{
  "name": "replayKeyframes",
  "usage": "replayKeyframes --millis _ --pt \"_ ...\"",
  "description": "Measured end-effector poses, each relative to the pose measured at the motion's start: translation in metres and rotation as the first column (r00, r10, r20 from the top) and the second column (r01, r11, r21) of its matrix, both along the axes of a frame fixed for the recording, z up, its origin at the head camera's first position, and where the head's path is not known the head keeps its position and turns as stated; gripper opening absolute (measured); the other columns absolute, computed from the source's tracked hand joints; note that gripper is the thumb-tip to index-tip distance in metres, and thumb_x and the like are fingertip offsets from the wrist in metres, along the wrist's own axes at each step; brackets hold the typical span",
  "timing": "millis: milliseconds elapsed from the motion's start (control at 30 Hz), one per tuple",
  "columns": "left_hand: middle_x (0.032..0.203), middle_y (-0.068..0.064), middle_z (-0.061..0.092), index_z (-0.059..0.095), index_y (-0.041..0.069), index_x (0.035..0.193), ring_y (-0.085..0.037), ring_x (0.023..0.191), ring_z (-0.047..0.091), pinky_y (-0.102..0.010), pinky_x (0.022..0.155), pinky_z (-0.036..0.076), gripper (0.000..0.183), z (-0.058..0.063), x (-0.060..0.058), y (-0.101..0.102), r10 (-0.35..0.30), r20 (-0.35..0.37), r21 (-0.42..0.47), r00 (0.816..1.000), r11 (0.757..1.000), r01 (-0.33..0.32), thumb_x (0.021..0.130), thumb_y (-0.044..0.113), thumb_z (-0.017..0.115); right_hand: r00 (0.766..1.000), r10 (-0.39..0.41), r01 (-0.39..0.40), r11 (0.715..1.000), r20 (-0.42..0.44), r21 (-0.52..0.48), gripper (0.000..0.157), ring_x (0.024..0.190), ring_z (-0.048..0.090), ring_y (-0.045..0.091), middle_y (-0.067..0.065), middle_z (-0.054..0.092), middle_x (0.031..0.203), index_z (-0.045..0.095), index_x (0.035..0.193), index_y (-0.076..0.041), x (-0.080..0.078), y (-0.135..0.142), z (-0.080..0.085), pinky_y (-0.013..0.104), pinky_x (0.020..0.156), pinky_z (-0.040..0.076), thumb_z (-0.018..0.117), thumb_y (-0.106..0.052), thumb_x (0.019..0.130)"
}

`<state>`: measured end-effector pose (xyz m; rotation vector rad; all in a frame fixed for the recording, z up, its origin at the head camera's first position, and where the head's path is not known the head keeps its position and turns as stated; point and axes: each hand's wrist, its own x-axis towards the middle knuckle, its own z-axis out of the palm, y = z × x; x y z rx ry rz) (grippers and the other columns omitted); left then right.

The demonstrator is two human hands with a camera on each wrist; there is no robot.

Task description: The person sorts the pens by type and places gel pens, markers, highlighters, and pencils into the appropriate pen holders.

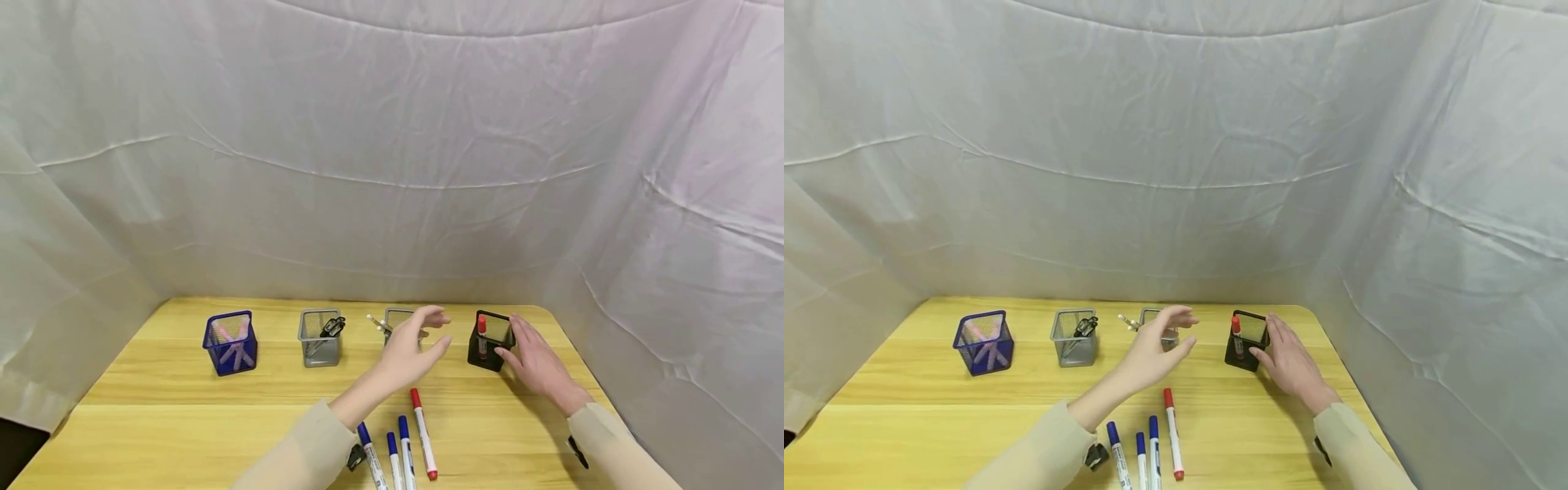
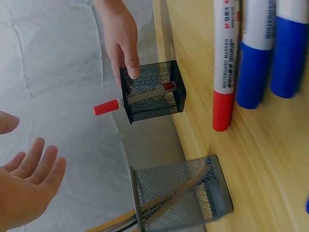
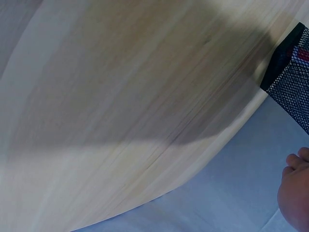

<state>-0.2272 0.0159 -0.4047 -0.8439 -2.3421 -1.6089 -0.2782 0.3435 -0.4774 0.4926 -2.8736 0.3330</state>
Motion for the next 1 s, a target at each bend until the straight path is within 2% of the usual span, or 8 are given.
replayKeyframes --millis 200,333,600,800,1000 --pt "0.134 -0.004 0.068 0.051 0.009 0.145 -0.023 0.121 0.064 -0.045 0.102 0.055 0.048 -0.007 0.012 -0.023 0.001 -0.002 -0.002 1.000 1.000 -0.001 0.101 0.017 0.069 1.000 0.001 -0.001 1.000 0.006 0.004 0.084 0.152 0.025 0.050 0.031 0.020 0.167 0.019 0.161 0.009 -0.001 -0.001 0.000 0.063 0.123 0.023 0.052 -0.047 0.108" --pt "0.132 -0.001 0.068 0.052 0.010 0.145 -0.022 0.116 0.065 -0.043 0.098 0.056 0.048 -0.012 0.020 -0.039 0.009 0.012 -0.030 1.000 1.000 -0.009 0.101 0.017 0.069 1.000 -0.004 0.004 1.000 0.015 0.005 0.085 0.152 0.024 0.050 0.030 0.019 0.168 0.018 0.161 0.009 0.000 0.000 0.001 0.063 0.123 0.023 0.052 -0.047 0.108" --pt "0.124 0.003 0.070 0.054 0.010 0.143 -0.017 0.104 0.066 -0.033 0.084 0.057 0.048 -0.029 0.029 -0.064 0.025 0.008 -0.149 1.000 0.989 -0.024 0.099 0.017 0.070 1.000 0.005 -0.005 1.000 0.012 0.008 0.085 0.151 0.025 0.051 0.031 0.020 0.167 0.019 0.161 0.010 0.001 0.002 0.003 0.064 0.122 0.024 0.052 -0.047 0.108" --pt "0.119 0.000 0.071 0.056 0.006 0.140 -0.013 0.098 0.065 -0.026 0.077 0.057 0.045 -0.044 0.029 -0.082 -0.038 0.012 -0.236 0.999 0.971 0.039 0.099 0.016 0.071 1.000 0.006 -0.007 1.000 0.016 0.010 0.084 0.152 0.024 0.051 0.032 0.019 0.167 0.020 0.160 0.011 0.001 0.002 0.004 0.064 0.123 0.024 0.052 -0.046 0.108" --pt "0.117 0.001 0.069 0.061 0.008 0.134 -0.013 0.098 0.065 -0.023 0.076 0.056 0.038 -0.060 0.033 -0.103 -0.108 0.070 -0.303 0.992 0.945 0.124 0.098 0.014 0.072 1.000 0.015 -0.015 1.000 0.012 0.007 0.084 0.151 0.024 0.052 0.033 0.020 0.166 0.018 0.160 0.011 0.001 0.001 0.003 0.064 0.123 0.024 0.053 -0.045 0.109"
